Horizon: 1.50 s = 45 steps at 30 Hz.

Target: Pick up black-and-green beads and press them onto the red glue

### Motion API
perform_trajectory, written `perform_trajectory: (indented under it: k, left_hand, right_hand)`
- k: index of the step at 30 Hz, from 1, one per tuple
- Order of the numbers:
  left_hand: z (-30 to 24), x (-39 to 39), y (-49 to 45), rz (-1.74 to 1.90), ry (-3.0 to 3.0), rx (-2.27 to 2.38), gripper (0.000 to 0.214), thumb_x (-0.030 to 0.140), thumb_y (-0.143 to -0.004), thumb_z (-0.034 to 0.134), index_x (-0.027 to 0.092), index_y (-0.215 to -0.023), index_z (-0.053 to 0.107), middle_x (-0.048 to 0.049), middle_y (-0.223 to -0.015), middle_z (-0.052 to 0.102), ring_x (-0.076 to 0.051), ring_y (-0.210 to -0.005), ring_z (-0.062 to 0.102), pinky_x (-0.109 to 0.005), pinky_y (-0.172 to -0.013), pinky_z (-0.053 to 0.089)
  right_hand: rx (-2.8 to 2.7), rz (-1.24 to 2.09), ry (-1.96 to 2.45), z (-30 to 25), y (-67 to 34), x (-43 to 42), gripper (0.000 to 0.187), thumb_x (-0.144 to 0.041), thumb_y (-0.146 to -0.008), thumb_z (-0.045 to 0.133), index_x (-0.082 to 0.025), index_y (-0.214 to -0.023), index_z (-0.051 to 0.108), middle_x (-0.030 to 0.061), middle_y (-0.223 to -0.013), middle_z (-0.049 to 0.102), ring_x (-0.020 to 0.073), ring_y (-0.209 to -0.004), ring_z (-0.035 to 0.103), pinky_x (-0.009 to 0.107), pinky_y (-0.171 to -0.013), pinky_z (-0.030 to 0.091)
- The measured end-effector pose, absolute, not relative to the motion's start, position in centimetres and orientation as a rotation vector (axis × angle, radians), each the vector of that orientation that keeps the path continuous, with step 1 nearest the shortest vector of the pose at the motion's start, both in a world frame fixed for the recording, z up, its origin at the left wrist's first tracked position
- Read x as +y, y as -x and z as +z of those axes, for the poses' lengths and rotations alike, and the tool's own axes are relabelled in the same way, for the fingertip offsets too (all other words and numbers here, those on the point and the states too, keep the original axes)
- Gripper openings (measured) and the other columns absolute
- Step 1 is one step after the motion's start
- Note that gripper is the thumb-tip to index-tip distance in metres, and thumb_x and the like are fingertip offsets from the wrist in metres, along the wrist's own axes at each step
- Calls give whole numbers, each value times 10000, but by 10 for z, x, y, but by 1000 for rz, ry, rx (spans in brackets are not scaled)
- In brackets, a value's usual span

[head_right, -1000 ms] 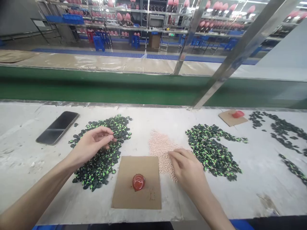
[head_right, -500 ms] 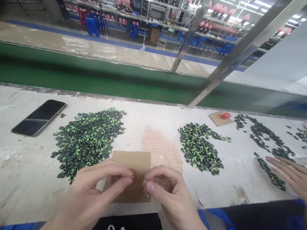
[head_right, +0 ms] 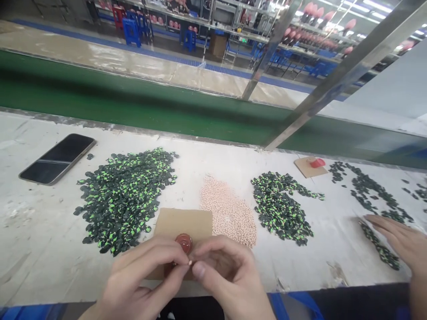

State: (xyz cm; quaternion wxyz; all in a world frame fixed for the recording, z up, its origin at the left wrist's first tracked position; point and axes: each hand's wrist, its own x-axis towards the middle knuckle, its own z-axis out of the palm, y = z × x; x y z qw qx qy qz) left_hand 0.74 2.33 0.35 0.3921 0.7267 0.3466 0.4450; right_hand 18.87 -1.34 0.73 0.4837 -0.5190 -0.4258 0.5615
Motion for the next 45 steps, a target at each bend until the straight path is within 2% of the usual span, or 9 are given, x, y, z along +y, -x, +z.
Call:
perform_trajectory:
  k: [6, 9, 13, 17, 21, 26, 32, 40, 45]
  left_hand:
    - [3, 16, -4, 1137, -1638, 959, 187, 53, -899, 672, 231, -861, 714, -1, -787, 753, -140, -675, 706, -211, -646, 569]
    - [5, 21, 3, 1000, -1701, 912, 169, 83, -925, 652, 210, -850, 734, -23, -800, 772, -143, -667, 714, -206, -629, 566]
    - [6, 24, 7, 938, -1769, 903, 163, 101, -928, 649, 177, -839, 763, -49, -767, 783, -156, -639, 713, -227, -615, 562]
    - [4, 20, 8, 1006, -1527, 986, 171, 96, -853, 747, 227, -755, 795, 5, -713, 801, -149, -639, 734, -205, -633, 576]
    - [-4, 17, 17, 1000, -1095, 1140, 144, 163, -811, 793, 301, -788, 827, 56, -662, 754, -106, -547, 713, -128, -522, 562]
    - [-18, 14, 25, 976, -971, 1162, 186, 184, -848, 705, 298, -805, 845, 21, -816, 761, -127, -637, 769, -161, -616, 629]
    - [-21, 15, 24, 1016, -974, 1252, 164, 161, -747, 776, 299, -699, 850, 41, -615, 732, -75, -506, 678, -72, -492, 528]
    - [-23, 8, 27, 978, -821, 1206, 142, 192, -770, 801, 314, -796, 869, 17, -770, 797, -122, -631, 753, -120, -589, 595]
    - [-27, -3, 18, 881, -529, 988, 13, 283, -811, 862, 288, -821, 868, 10, -687, 796, -102, -632, 717, -105, -606, 577]
  right_hand:
    - [-975, 1261, 1272, 1, -175, -19, 110, -389, -846, 839, -285, -815, 824, 42, -807, 793, 197, -729, 752, 299, -710, 657]
    - [-1116, 1248, 1282, 7, -176, -18, 48, -321, -878, 806, -293, -845, 826, 29, -783, 777, 177, -673, 726, 274, -663, 644]
    - [-1305, 1097, 1351, 11, -177, -18, 111, -257, -922, 737, -262, -824, 788, 25, -733, 736, 175, -656, 699, 249, -624, 616]
    - [-1383, 1024, 1426, 3, -180, -22, 125, -253, -960, 689, -261, -845, 738, 15, -763, 714, 165, -680, 685, 221, -618, 590]
    - [-1462, 888, 1559, -14, -185, -26, 131, -231, -981, 653, -261, -874, 722, 25, -806, 699, 176, -739, 675, 230, -644, 575]
    - [-1617, 762, 1564, -28, -181, -23, 150, -164, -978, 619, -242, -892, 714, 37, -822, 718, 183, -723, 680, 254, -631, 570]
    - [-1713, 647, 1544, -26, -175, -18, 182, -96, -960, 617, -241, -892, 704, 10, -816, 719, 141, -713, 676, 200, -640, 557]
    - [-1665, 719, 1567, -24, -177, -21, 180, -111, -963, 617, -252, -904, 711, 12, -825, 718, 154, -724, 675, 217, -643, 562]
    - [-1335, 1017, 1536, -11, -181, -28, 113, -241, -972, 685, -275, -879, 738, 10, -790, 708, 159, -695, 685, 229, -626, 591]
